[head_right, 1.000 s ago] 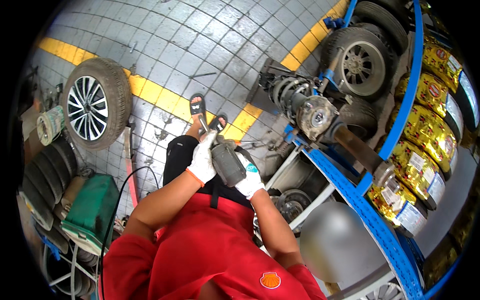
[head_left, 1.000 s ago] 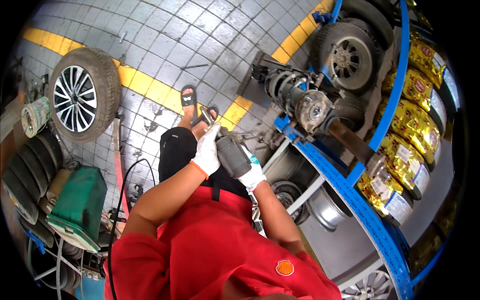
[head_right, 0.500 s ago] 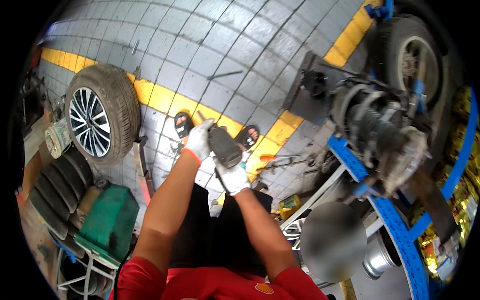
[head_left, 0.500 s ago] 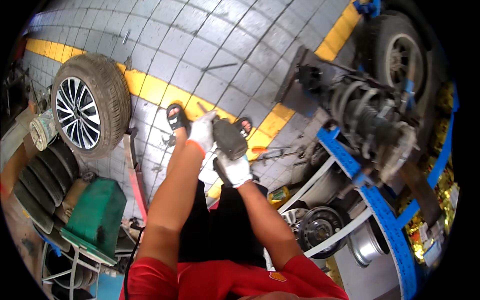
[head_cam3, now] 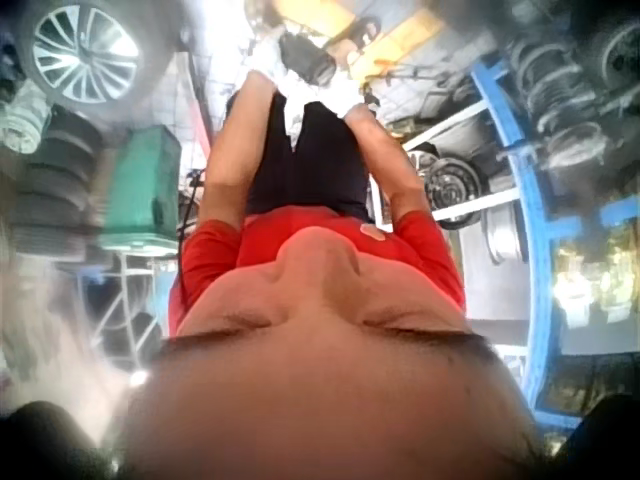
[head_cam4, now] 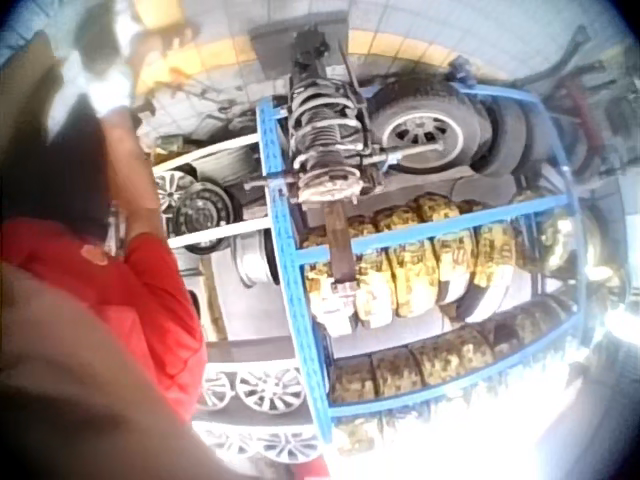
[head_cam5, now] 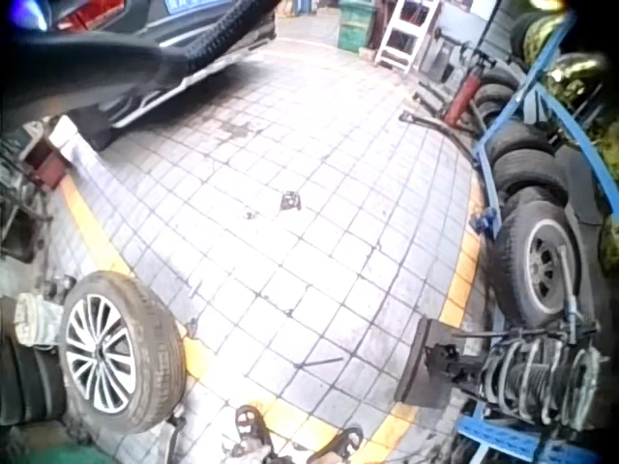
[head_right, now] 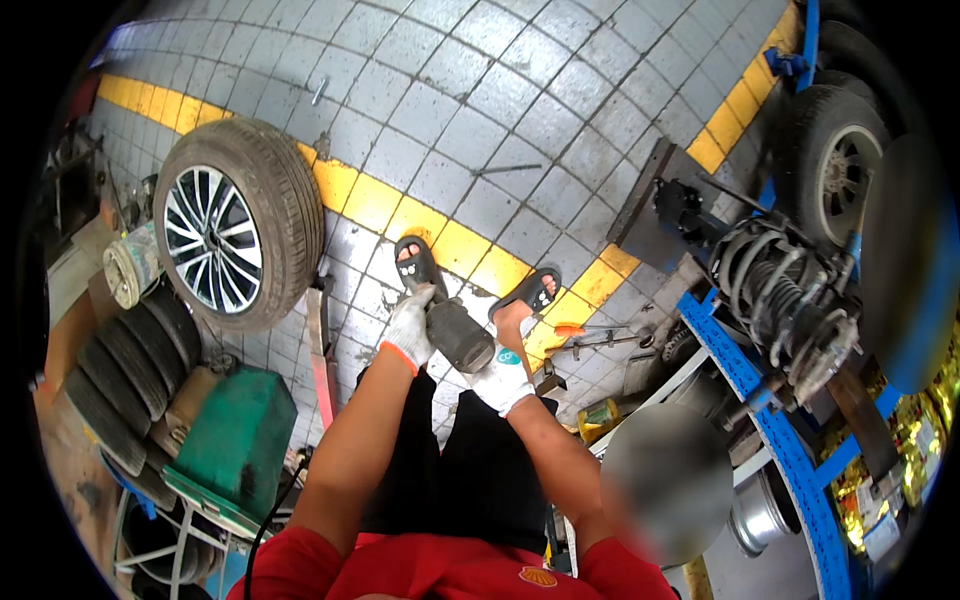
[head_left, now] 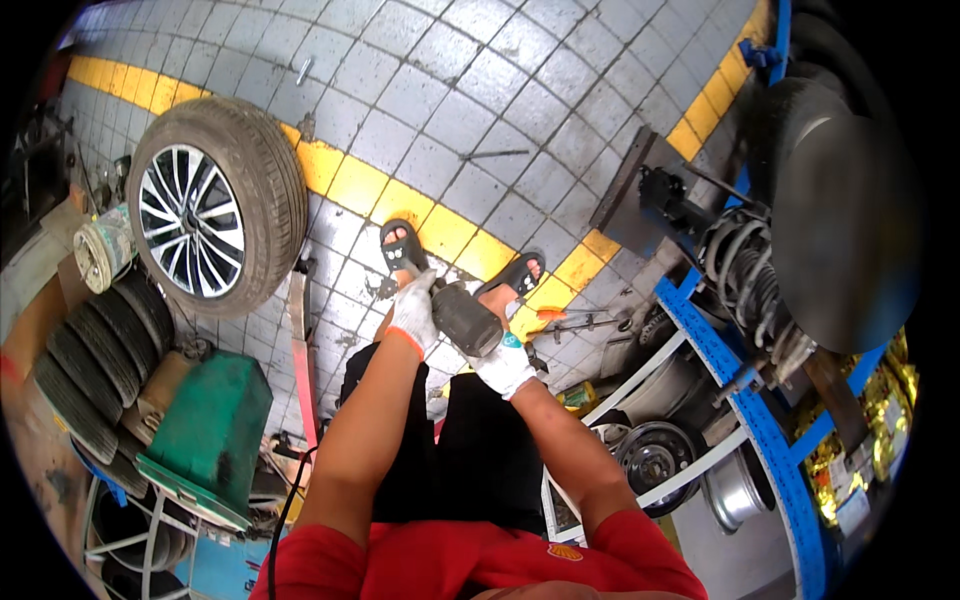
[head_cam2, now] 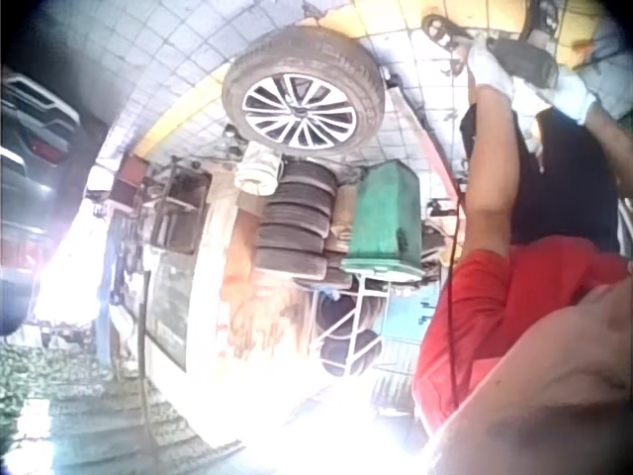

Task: The person uses a power impact wrench to remove bolts from a car suspension assembly clamped in a blue stand. They then use a hammer to separate components and continue disassembling the assembly by hand and with the wrench.

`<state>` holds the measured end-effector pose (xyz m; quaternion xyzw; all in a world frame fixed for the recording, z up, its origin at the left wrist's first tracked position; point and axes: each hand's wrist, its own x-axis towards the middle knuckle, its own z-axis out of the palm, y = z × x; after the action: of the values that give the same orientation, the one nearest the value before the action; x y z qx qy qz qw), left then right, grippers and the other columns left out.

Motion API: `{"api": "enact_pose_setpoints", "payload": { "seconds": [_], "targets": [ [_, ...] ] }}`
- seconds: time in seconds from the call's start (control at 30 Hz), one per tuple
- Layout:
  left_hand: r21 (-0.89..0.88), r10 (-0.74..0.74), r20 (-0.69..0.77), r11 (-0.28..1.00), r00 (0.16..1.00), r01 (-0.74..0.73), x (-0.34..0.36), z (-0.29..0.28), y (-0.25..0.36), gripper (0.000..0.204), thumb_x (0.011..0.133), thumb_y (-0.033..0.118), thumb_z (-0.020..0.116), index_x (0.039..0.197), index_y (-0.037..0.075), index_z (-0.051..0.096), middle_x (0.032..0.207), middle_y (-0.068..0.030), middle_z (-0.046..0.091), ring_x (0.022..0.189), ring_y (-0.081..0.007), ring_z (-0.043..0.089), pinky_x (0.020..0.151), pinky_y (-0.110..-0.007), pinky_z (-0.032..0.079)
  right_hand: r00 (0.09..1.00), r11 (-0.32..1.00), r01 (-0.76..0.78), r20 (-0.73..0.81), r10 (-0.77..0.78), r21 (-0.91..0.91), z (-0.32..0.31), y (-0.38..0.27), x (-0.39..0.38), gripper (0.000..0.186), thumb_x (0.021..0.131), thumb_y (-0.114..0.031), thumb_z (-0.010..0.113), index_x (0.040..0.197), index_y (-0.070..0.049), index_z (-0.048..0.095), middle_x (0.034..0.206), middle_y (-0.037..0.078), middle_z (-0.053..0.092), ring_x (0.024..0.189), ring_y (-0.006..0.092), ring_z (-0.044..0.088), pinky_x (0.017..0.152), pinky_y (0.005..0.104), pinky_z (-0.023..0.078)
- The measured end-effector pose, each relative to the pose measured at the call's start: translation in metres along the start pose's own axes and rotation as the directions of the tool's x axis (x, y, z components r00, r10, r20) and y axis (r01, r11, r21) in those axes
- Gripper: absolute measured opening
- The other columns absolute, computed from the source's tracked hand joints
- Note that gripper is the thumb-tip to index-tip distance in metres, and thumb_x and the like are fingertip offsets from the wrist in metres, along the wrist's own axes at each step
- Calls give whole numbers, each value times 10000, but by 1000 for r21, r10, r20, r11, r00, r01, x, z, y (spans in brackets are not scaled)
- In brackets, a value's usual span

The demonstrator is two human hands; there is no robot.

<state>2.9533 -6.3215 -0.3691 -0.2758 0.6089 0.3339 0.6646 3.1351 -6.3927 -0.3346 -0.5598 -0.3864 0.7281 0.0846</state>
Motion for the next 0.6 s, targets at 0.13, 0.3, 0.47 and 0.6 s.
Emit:
{"api": "enact_pose_setpoints", "payload": {
  "seconds": [0.13,0.3,0.47,0.6],
  "targets": [
    [-47,16,48,999,999,-14,-21,14,42,207,1066,250,565,1172,74,586,994,-183,719,900,-309,727,830,-483,613,995,964,73,88,-52,-254,-17,-108,17,409,1028,-290,550,1341,-38,631,1329,138,684,1240,289,635,1050,361,494],
    [-368,103,116,928,988,-54,4,43,136,223,1096,300,505,1062,86,560,1005,-174,702,945,-309,703,947,-507,572,960,837,219,-42,-277,-501,-31,-195,54,353,964,-303,625,1220,-72,697,1194,165,725,1148,357,668,966,410,534],
    [382,352,-44,871,935,-309,-23,103,265,339,1063,375,573,1118,41,553,970,-186,698,799,-283,718,730,-435,634,930,907,331,-75,-361,-262,-57,-197,94,392,924,-216,689,1295,-90,684,1235,129,718,1153,322,678,1002,389,533],
    [736,367,6,627,930,-253,65,91,301,337,1025,323,638,1191,32,601,883,-125,686,623,-209,671,564,-325,592,776,554,460,11,-630,-694,-78,-201,128,477,887,-179,747,1347,-90,661,1307,118,700,1261,299,631,1087,387,490]
  ]
}}
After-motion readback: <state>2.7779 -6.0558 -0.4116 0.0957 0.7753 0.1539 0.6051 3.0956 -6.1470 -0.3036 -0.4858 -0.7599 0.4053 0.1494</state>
